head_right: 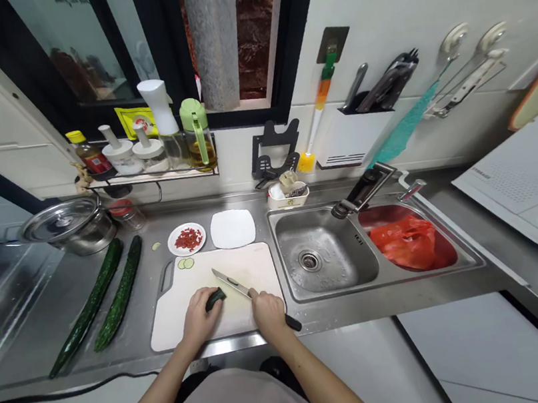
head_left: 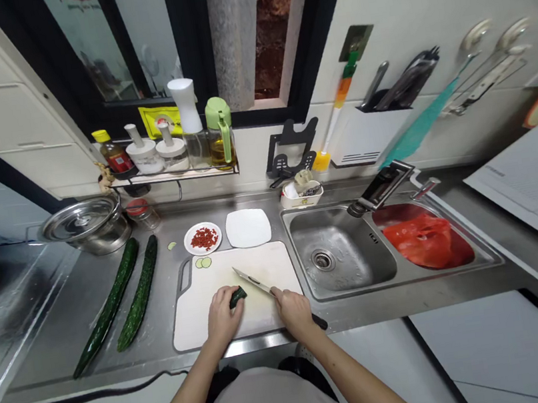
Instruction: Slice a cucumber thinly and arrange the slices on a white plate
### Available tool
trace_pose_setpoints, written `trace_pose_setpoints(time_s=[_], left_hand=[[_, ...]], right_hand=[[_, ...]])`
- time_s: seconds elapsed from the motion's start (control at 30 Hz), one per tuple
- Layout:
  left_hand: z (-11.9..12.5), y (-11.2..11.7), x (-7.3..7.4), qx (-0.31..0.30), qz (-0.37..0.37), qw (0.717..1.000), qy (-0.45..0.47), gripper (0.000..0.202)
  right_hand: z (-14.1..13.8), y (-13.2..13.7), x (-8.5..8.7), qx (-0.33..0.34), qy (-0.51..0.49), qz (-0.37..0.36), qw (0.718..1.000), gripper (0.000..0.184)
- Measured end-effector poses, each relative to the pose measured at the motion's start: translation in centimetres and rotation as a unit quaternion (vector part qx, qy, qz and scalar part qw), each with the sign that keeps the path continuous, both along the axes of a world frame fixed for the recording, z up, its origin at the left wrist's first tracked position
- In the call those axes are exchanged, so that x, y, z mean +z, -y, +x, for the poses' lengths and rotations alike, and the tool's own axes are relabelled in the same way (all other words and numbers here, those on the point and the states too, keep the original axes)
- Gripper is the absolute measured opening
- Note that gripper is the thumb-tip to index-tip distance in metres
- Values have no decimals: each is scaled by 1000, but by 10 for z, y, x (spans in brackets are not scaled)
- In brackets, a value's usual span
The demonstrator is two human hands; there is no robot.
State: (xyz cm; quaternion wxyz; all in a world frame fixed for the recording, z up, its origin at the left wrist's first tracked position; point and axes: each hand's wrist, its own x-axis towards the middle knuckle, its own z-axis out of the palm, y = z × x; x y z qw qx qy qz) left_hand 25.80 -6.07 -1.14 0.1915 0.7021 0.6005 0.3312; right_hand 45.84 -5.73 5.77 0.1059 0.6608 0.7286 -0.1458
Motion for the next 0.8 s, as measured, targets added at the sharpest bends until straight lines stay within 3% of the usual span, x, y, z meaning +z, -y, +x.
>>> trace_pose_setpoints(time_s=[0.13, 0.27, 0.47, 0.8], left_hand=[[-1, 0, 3, 63, 27, 997, 29, 22], [1, -5, 17, 125, 51, 991, 13, 26], [12, -19, 41, 54, 24, 994, -87, 30], [22, -24, 42, 42, -6, 995, -86, 26]], right_hand=[[3, 0, -2, 3, 0, 17, 1000, 28], [4, 0, -2, 2, -2, 41, 999, 39], [2, 2, 2, 34, -11, 82, 996, 48], [3, 2, 3, 54, -12, 100, 993, 49]])
